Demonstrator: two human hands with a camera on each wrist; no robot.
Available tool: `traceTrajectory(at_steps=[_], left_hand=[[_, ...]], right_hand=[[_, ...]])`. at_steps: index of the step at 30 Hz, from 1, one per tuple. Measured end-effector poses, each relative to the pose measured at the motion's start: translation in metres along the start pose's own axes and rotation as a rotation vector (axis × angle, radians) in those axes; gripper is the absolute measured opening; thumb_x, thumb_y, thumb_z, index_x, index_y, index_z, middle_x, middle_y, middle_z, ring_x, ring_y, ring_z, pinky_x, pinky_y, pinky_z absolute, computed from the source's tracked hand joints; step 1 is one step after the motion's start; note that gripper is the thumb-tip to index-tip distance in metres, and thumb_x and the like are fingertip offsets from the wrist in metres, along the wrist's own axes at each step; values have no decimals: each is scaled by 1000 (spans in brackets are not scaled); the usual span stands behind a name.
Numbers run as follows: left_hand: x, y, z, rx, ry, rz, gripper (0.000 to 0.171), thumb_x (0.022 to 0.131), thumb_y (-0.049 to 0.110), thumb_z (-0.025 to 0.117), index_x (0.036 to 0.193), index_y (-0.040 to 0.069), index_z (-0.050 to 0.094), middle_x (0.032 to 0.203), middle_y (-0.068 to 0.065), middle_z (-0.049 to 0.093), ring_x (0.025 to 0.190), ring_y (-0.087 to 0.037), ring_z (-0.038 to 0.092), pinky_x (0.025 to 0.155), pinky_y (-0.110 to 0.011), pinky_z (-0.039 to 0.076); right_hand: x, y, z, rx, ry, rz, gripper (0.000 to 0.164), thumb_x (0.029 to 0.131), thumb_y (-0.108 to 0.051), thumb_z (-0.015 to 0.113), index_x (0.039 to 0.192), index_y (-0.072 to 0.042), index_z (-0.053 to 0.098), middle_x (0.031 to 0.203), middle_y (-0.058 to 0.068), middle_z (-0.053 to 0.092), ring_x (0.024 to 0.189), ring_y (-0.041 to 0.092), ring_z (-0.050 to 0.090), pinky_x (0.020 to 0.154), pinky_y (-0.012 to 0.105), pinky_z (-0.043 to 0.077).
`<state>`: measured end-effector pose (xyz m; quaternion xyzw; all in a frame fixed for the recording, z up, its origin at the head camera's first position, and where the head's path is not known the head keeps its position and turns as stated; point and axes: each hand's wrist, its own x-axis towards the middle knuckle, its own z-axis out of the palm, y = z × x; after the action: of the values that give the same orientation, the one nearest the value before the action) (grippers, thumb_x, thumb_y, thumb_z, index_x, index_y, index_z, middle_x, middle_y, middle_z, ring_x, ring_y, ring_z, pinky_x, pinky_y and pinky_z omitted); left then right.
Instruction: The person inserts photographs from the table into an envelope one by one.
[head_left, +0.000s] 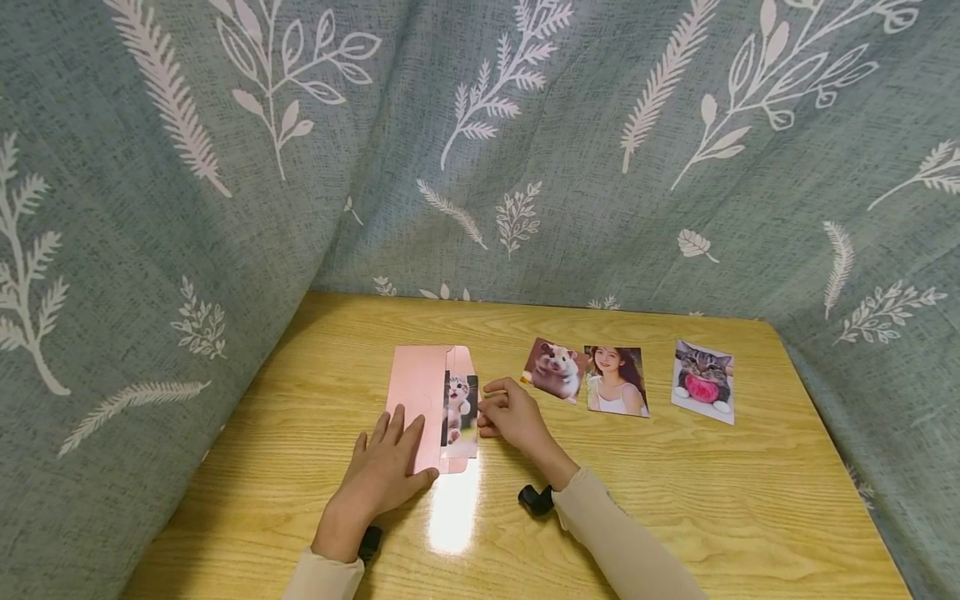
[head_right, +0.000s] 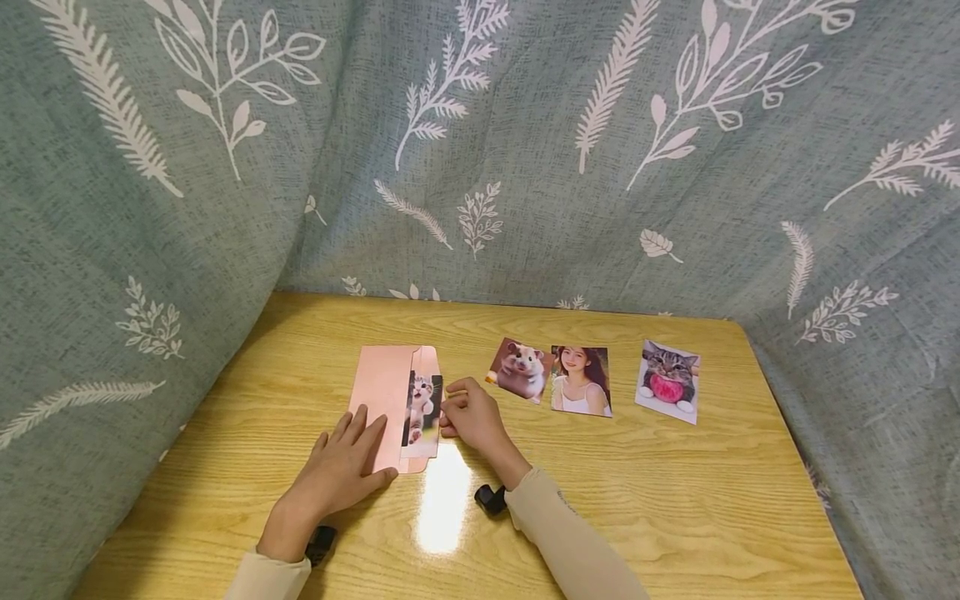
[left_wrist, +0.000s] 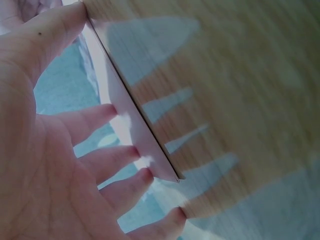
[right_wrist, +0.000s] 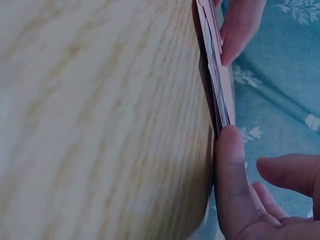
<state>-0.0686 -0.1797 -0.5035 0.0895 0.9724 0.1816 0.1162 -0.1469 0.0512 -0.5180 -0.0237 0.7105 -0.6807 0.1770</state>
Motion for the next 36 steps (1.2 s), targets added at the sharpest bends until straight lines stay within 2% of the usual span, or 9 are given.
traceTrajectory(at_steps=[8, 17, 28, 36], left_hand=[[0, 0, 0, 1, -3, -3, 85, 90, 50, 70, 156, 10, 35, 162, -25, 18, 148, -46, 14, 111, -71, 15], [-1, 0, 0, 1, -4, -3, 84, 90, 50, 70, 156, 10, 36, 162, -25, 18, 147, -47, 15, 110, -72, 16], [-1, 1, 0, 0, 1, 2, 84, 90, 49, 71, 156, 10, 37, 161, -25, 19, 147, -47, 15, 110, -72, 16], [-1, 1, -1, 6, 3, 5, 84, 90, 50, 70, 156, 10, 36, 161, -26, 19, 147, -47, 15, 109, -72, 16]], right_hand=[[2, -1, 2, -3, 10, 2, 29, 99, 4, 58, 127, 9, 50, 103, 26, 69, 79, 33, 71, 67, 40, 61], [3, -1, 10, 32, -10, -2, 33, 99, 6, 55, 130, 12, 47, 109, 34, 65, 89, 49, 68, 73, 51, 59], [6, -1, 17, 26, 5, 1, 29, 98, 6, 57, 126, 9, 50, 103, 27, 68, 77, 30, 71, 67, 38, 61], [9, 0, 21, 22, 5, -7, 29, 98, 7, 56, 126, 9, 50, 103, 28, 68, 80, 37, 71, 67, 41, 61]])
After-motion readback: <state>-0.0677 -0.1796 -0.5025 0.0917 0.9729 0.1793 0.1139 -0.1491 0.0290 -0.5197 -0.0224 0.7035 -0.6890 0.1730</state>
